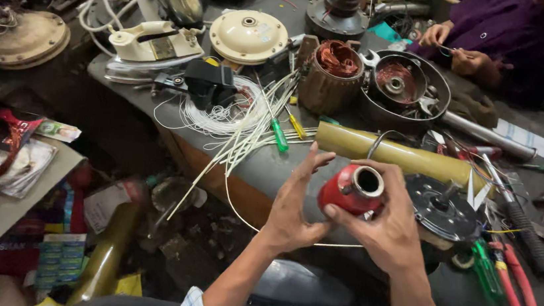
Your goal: The person applies liquid from a red can to the motor housing, then disassembles the motor by separating the stator and end caps. They use a screwdriver to adjust or remove components from the stator windings.
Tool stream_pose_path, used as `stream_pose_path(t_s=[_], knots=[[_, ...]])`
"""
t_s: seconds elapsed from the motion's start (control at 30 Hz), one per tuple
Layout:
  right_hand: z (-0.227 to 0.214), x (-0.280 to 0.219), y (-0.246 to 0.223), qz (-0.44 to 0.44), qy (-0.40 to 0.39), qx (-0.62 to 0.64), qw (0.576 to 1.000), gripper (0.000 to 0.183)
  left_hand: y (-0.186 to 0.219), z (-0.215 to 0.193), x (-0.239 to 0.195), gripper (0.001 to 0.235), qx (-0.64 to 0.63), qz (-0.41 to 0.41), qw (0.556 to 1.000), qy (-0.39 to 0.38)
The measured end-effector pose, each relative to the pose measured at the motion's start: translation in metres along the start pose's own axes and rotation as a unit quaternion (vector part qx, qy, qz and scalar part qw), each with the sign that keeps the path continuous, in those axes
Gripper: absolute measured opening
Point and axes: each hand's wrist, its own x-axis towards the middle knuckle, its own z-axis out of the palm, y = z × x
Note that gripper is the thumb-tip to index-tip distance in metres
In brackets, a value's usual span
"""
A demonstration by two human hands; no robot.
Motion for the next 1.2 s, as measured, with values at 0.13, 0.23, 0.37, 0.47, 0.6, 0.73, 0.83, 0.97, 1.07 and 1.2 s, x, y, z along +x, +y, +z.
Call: stream_pose_path(t_s=[0.13, 0.23, 0.37, 0.47, 0.6, 0.73, 0.83, 0.97, 1.07, 1.2], knots=[[0.014, 0.013, -0.006, 0.015, -0.013, 0.036, 0.999, 0.067, 0.007, -0.015, 0.007, 0.118, 0.026, 0.058, 0.998, -0.005], [0.024, 0.024, -0.002, -0.029, -0.012, -0.042, 0.999, 0.068, 0.007, -0.017, 0.008, 0.118, -0.011, 0.061, 0.998, -0.005], [0.044, 0.031, 0.012, -0.008, -0.029, 0.003, 1.000, 0.071, -0.001, -0.017, 0.005, 0.112, 0.039, -0.015, 0.998, 0.046], [0.056, 0.034, 0.027, -0.028, -0.029, 0.025, 0.999, 0.079, -0.007, -0.019, 0.009, 0.110, 0.064, -0.011, 0.995, 0.079], [0.069, 0.032, 0.051, 0.011, -0.046, 0.228, 0.973, 0.083, -0.014, -0.036, 0.022, 0.112, 0.071, -0.031, 0.988, 0.137], [0.087, 0.020, 0.070, 0.054, -0.036, 0.166, 0.984, 0.068, -0.022, -0.067, 0.048, 0.116, 0.135, -0.013, 0.964, 0.230], [0.096, 0.013, 0.079, 0.010, -0.032, 0.047, 0.998, 0.056, -0.033, -0.097, 0.062, 0.107, 0.178, -0.058, 0.934, 0.305], [0.101, 0.010, 0.083, -0.011, -0.028, 0.015, 0.999, 0.045, -0.052, -0.136, 0.065, 0.105, 0.262, -0.070, 0.888, 0.373], [0.100, 0.009, 0.084, -0.010, -0.026, 0.012, 1.000, 0.044, -0.070, -0.158, 0.059, 0.105, 0.290, -0.102, 0.856, 0.415], [0.099, 0.009, 0.084, 0.003, -0.025, 0.012, 1.000, 0.041, -0.095, -0.185, 0.050, 0.100, 0.320, -0.066, 0.827, 0.458]])
